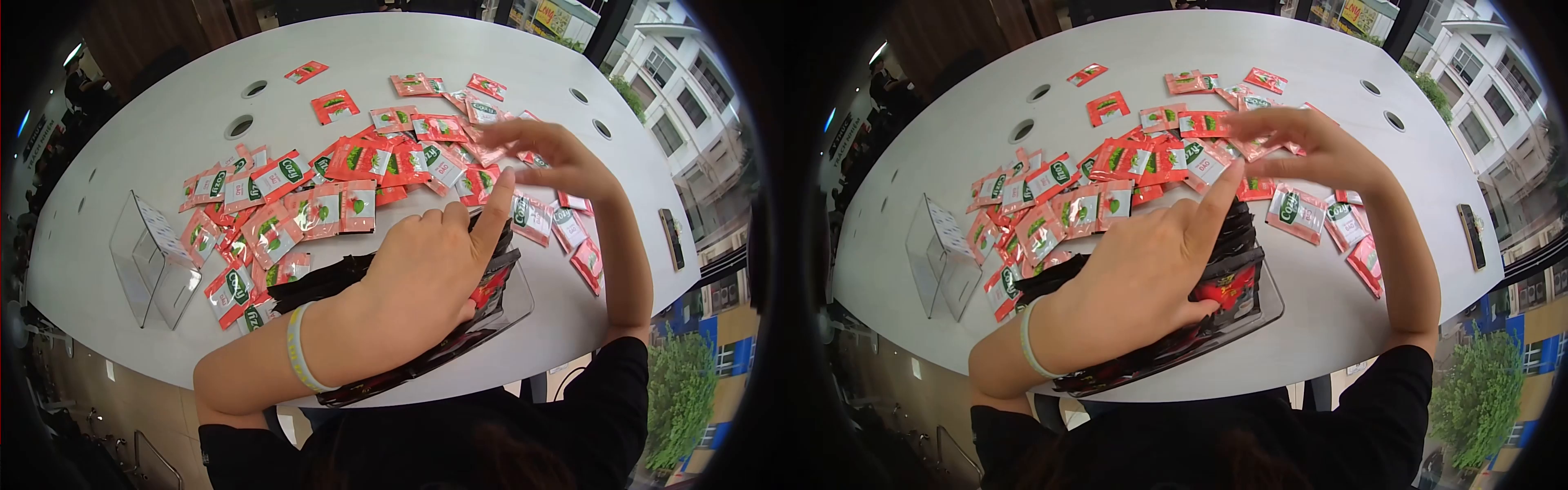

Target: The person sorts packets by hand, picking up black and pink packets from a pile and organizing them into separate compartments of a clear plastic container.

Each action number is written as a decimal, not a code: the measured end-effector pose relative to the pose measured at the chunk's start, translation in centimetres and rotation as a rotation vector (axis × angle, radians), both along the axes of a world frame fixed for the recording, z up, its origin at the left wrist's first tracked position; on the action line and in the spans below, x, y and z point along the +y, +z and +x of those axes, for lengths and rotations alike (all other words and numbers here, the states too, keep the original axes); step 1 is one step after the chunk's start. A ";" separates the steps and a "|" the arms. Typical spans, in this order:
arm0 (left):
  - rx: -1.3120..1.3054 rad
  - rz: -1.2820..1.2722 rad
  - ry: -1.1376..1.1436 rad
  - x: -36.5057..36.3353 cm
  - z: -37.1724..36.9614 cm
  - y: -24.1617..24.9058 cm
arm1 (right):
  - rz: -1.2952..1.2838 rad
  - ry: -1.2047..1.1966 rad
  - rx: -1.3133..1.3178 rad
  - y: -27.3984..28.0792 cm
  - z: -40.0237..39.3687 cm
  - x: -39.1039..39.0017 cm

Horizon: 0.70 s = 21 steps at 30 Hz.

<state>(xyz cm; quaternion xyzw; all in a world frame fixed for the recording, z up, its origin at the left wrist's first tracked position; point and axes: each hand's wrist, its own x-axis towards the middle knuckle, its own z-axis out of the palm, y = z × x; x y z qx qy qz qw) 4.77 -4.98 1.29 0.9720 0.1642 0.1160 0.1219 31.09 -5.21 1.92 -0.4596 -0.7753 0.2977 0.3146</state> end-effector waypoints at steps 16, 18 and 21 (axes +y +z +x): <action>0.004 0.314 0.043 -0.2 0.3 -1.6 | 0.418 -0.622 -0.669 -10.3 1.9 6.8; 0.056 0.305 0.029 -0.3 0.3 -1.3 | 0.373 -0.393 -0.647 -9.0 -0.6 7.7; 0.009 0.303 0.045 -0.3 0.3 -1.5 | 0.272 -0.278 -0.582 -8.3 -4.1 9.4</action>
